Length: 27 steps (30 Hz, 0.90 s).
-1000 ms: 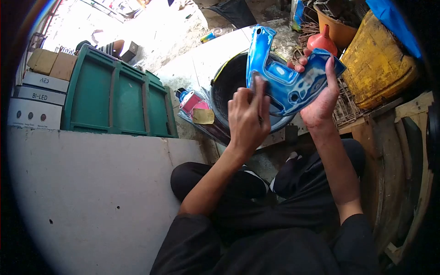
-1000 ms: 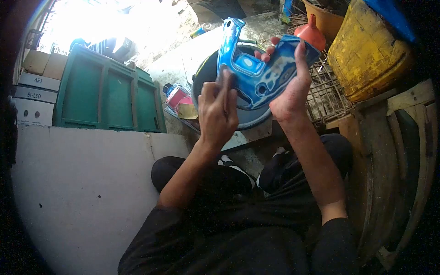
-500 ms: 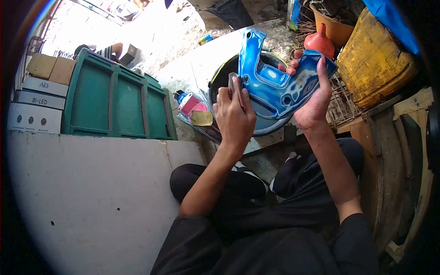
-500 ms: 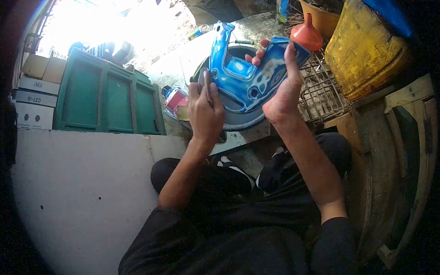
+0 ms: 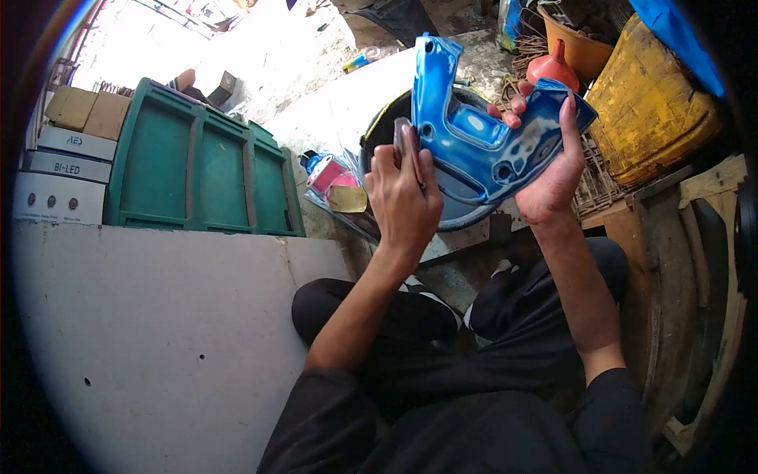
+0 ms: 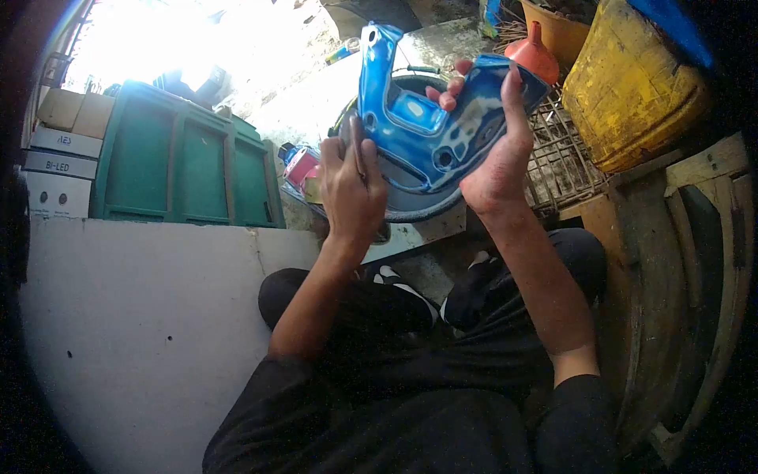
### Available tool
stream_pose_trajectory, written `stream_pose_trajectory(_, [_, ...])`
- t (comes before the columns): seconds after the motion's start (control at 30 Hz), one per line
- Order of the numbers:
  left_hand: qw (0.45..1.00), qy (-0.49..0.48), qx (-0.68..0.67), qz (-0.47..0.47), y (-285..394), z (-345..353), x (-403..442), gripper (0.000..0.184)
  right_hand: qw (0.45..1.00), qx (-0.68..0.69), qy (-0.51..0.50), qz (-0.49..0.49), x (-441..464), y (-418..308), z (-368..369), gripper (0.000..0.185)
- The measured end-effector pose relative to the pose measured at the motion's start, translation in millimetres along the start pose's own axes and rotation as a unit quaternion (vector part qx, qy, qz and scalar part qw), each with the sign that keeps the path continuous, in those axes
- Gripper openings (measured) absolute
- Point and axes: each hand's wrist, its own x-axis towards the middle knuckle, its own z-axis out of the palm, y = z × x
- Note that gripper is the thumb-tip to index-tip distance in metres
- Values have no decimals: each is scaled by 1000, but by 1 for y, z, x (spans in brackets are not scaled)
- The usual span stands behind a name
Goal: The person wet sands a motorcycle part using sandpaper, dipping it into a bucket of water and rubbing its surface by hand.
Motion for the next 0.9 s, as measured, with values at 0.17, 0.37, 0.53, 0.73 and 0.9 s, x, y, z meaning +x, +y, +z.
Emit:
stream_pose_trajectory(0.17, [999, -19, 22, 37, 10, -1, -11, 46, 1000, -15, 11, -6, 3, 6, -4, 61])
stream_pose_trajectory(0.37, [999, -1, -32, -17, -10, 18, -1, 41, 999, -11, 35, -1, 4, 13, -9, 60])
stream_pose_trajectory(0.53, [990, -86, -41, 101, 25, -3, -18, 44, 1000, -1, 24, -6, 6, 9, -7, 60])
stream_pose_trajectory(0.73, [998, -29, -56, 12, -15, 6, 10, 44, 1000, -8, 7, 27, 0, 13, -4, 58])
stream_pose_trajectory(0.9, [993, -17, -69, 96, -9, -6, 10, 43, 995, 35, -14, 88, -1, 18, -4, 58])
